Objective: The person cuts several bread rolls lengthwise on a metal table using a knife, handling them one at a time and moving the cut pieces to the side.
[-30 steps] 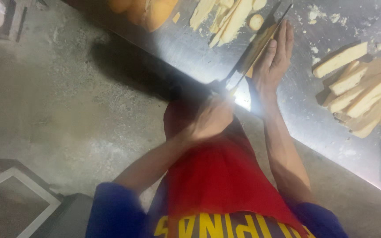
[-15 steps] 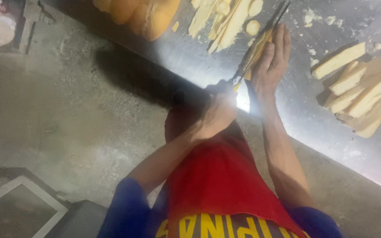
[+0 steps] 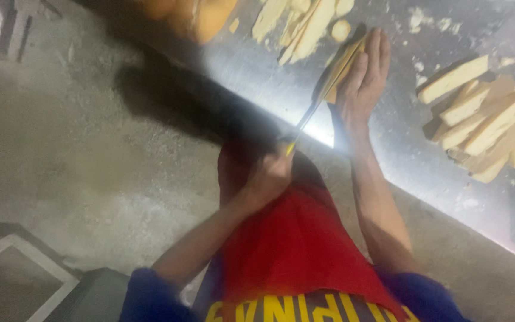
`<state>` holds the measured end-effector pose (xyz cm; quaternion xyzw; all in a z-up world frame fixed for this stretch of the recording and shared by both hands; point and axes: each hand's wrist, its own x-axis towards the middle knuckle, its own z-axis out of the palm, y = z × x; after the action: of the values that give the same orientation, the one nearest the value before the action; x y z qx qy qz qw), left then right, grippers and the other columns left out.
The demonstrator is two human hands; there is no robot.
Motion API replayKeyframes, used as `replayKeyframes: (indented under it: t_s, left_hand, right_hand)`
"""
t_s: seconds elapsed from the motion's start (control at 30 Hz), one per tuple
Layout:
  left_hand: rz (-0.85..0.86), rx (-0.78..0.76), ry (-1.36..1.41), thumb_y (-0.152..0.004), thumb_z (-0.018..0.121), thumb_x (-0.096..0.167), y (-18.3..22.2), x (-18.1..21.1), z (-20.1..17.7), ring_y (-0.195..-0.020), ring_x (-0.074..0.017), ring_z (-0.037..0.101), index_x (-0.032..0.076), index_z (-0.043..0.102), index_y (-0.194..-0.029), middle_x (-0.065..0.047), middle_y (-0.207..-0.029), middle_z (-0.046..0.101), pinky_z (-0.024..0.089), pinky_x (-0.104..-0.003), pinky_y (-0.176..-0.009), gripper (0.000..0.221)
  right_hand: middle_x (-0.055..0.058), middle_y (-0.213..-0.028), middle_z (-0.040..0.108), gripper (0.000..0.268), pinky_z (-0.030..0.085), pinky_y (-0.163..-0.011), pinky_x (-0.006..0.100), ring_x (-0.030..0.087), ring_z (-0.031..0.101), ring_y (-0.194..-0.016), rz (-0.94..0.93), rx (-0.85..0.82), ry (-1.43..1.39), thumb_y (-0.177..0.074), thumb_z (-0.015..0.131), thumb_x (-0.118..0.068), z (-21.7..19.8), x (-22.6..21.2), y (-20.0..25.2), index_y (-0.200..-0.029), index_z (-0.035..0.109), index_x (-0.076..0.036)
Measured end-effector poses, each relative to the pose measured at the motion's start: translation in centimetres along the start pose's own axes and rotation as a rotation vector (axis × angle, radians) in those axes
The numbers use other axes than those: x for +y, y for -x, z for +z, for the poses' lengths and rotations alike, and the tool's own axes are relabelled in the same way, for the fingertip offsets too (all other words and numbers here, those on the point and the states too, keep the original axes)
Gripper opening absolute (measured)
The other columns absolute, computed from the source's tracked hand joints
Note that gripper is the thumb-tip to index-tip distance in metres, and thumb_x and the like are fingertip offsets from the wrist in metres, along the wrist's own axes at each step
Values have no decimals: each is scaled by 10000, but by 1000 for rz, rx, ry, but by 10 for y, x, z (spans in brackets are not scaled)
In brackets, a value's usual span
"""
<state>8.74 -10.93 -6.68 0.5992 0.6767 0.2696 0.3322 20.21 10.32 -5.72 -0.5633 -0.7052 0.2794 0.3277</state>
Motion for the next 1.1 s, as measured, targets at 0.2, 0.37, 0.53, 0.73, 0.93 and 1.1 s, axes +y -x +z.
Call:
replayKeyframes:
  t_s: [0.2, 0.37, 0.53, 0.73, 0.93, 1.1]
  left_hand:
    - [-211, 6, 49, -970, 518, 155, -52, 31, -77, -698, -434, 720, -23, 591, -1285, -269, -786, 711, 576, -507, -567, 369]
    - [-428, -201, 148, -1031, 441, 277, -63, 55, -142, -785, -423, 744, -15, 541, -1192, -210, -783, 728, 593, -529, -724, 349]
    - [-318, -189, 197, -1007, 459, 292, -73, 56, -140, -779, -456, 743, -7, 561, -1158, -242, -755, 732, 568, -557, -752, 350]
    - [-63, -47, 163, -1029, 480, 271, -83, 45, -80, -815, -547, 664, -29, 584, -1146, -327, -806, 679, 517, -635, -708, 338]
    - [-93, -177, 139, -1032, 489, 283, -109, 45, -55, -799, -555, 672, -28, 581, -1111, -340, -794, 681, 507, -653, -724, 333]
    - [-74, -214, 128, -1028, 489, 270, -125, 48, -53, -792, -558, 685, -88, 523, -1156, -358, -771, 672, 548, -628, -715, 381]
  right_hand:
    - [189, -1749, 159, 747, 193, -1362, 541, 355, 135, -1640, -132, -173, -368, -1142, 365, -589, -34, -9, -6, -1663, 350, -54]
    - [170, -1692, 392, 626, 227, -1303, 622, 287, 160, -1607, -438, -588, 510, -896, 723, -282, -93, -20, -28, -1495, 586, -161]
    - [169, -1346, 670, 640, 509, -1010, 441, 308, 671, -1189, 339, -633, 313, -960, 698, -378, -101, -34, -30, -1512, 531, -101]
    - [237, -1136, 749, 738, 583, -860, 419, 306, 741, -1007, 561, -283, -71, -929, 707, -346, -64, -24, 12, -1525, 427, -13]
    - [276, -1531, 409, 676, 466, -1176, 461, 330, 444, -1431, 171, 60, -30, -1103, 371, -479, -31, 11, 5, -1633, 360, -60]
    - [252, -1643, 345, 591, 313, -1288, 500, 408, 332, -1544, -2, 76, 81, -1166, 298, -439, -12, 7, 7, -1612, 417, -70]
